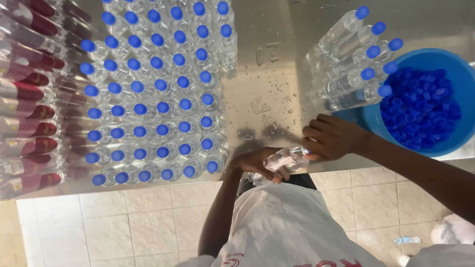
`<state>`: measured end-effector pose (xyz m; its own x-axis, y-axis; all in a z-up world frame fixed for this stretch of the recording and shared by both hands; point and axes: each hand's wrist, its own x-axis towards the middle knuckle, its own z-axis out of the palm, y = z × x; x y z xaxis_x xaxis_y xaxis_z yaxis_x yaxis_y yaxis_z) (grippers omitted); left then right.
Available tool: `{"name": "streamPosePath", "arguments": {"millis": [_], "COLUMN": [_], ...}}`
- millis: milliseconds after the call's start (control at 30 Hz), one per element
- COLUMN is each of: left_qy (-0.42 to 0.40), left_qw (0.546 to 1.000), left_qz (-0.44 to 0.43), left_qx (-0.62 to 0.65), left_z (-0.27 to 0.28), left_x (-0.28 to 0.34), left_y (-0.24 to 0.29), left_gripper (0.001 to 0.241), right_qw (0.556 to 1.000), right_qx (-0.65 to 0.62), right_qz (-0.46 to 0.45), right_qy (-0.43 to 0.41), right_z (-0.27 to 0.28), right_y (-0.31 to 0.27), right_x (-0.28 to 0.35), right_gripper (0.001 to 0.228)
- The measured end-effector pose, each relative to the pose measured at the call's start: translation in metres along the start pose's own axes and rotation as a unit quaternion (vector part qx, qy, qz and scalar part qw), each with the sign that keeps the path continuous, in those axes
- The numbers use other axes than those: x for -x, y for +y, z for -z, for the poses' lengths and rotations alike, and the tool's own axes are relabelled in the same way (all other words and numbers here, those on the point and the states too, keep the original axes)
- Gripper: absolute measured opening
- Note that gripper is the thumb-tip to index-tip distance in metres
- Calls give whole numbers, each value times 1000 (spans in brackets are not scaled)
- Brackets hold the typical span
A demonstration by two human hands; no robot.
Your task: Manually screwing plastic caps onto water bottles at a production table.
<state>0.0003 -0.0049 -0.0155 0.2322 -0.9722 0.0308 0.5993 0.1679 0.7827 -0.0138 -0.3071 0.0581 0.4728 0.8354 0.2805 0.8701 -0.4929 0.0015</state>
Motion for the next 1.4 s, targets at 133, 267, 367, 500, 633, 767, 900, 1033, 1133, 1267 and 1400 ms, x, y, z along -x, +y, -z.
{"name": "streamPosePath", "arguments": {"millis": [133,267,367,500,633,767,900,1033,1133,1267,1400], "left_qy": [-27,169,205,261,439,529,528,519,506,457,448], "left_qw": [999,880,583,511,661,705,720,765,768,785,806], "left_qz": [8,210,145,38,41,33,77,65,44,12,86], "left_qx": [43,-392,-772,-818,-606,-470,-443,-376,-391,-417,-377], "left_z": [15,-8,8,35,47,21,22,9,1,6,6], "left_x": [-13,-32,-59,-60,-60,-38,-13,0,-2,-2,-1], "left_y": [-23,9,-71,-90,-46,26,3,-30,-46,-60,-56], "left_gripper": [79,100,93,113,96,118,106,97,94,93,89], "right_qw": [985,971,386,454,733,842,905,902,881,883,890], "right_qx": [-34,-34,-571,-537,-372,-285,-200,-224,-287,-249,102], "right_qz": [-167,-224,-686,-687,-560,-455,-374,-369,-374,-398,-432], "right_qy": [30,-80,-233,-182,-108,-45,-42,15,28,-15,-104], "right_z": [-19,-129,-132,-75,-37,-59,-101,-121,-113,-59,-54], "right_y": [-3,-3,-1,19,45,70,101,127,122,103,110], "right_x": [12,114,111,45,-48,-130,-183,-218,-223,-170,-9], "right_gripper": [56,24,54,42,35,32,33,38,50,68,37]}}
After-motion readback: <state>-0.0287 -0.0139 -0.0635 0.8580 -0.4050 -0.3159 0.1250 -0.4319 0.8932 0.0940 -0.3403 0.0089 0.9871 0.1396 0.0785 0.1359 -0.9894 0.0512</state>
